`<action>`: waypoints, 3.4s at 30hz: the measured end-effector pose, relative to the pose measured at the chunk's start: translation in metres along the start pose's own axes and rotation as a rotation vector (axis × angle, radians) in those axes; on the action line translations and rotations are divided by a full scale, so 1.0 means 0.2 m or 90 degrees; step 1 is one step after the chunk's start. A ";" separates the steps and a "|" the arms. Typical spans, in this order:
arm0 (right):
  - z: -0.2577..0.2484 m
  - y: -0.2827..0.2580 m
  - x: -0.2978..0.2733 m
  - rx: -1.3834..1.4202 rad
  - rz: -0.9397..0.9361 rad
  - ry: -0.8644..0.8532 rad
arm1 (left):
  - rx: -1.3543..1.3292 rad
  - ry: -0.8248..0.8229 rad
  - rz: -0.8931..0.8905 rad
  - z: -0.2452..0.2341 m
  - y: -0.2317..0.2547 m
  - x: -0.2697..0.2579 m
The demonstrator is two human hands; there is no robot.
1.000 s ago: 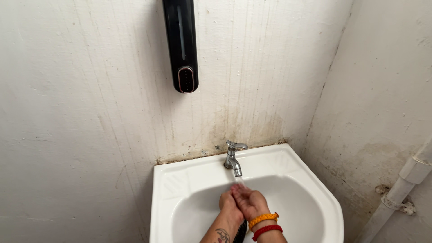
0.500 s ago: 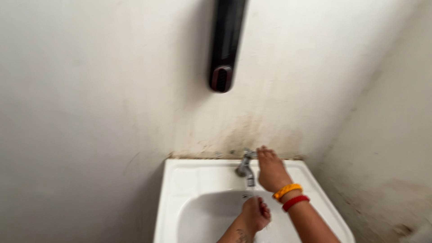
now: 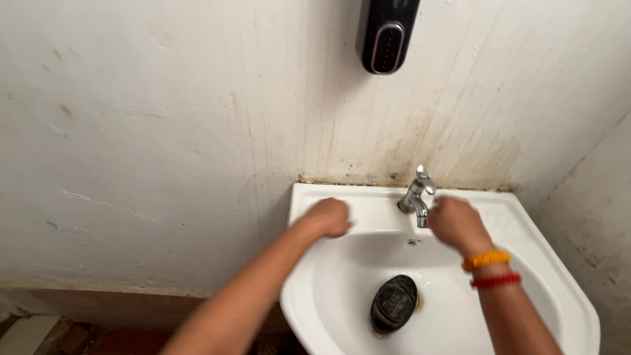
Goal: The person scrubs a white ceramic sink with a dark brush, focusing on the basin and the area around the faucet. They repeatedly turn on the tap to rinse their hands and the brush, then continue scrubbing the sink surface and the wall junction.
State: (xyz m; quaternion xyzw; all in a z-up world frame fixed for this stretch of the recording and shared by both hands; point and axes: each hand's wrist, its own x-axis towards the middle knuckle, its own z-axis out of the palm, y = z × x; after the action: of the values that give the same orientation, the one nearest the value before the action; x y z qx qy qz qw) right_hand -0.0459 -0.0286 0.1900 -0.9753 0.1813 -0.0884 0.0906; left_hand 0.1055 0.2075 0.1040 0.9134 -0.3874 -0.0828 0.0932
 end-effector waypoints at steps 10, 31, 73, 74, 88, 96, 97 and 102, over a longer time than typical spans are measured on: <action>0.75 -0.28 -0.66 -0.377 0.006 -0.405 | -0.072 0.171 0.029 -0.06 0.07 -0.70; 0.30 -0.55 -0.92 0.091 0.030 -0.559 | -0.066 0.135 0.020 -0.04 0.03 -0.74; 0.33 -0.19 -0.85 -0.073 -0.078 -0.395 | -0.108 0.136 -0.005 -0.05 0.04 -0.74; 0.34 -0.10 -0.84 -0.027 -0.138 -0.336 | -0.112 0.132 -0.010 -0.05 0.04 -0.74; 0.62 -0.27 -0.62 -0.039 0.030 -0.314 | -0.121 0.190 -0.013 -0.02 0.01 -0.67; 0.32 -0.24 -0.85 0.094 0.036 -0.566 | -0.155 0.209 -0.009 -0.02 0.00 -0.67; 0.28 -0.15 -0.88 0.053 0.028 -0.567 | -0.154 0.216 -0.004 -0.02 0.00 -0.67; 0.26 0.04 -0.89 -0.321 0.258 -0.398 | -0.159 0.235 -0.014 0.00 -0.02 -0.69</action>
State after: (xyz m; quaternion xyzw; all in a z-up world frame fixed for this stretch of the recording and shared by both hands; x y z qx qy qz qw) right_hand -0.2017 0.0372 0.1130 -0.8916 0.3482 0.2771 -0.0839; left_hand 0.0130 0.3093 0.1132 0.8985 -0.3407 0.0375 0.2741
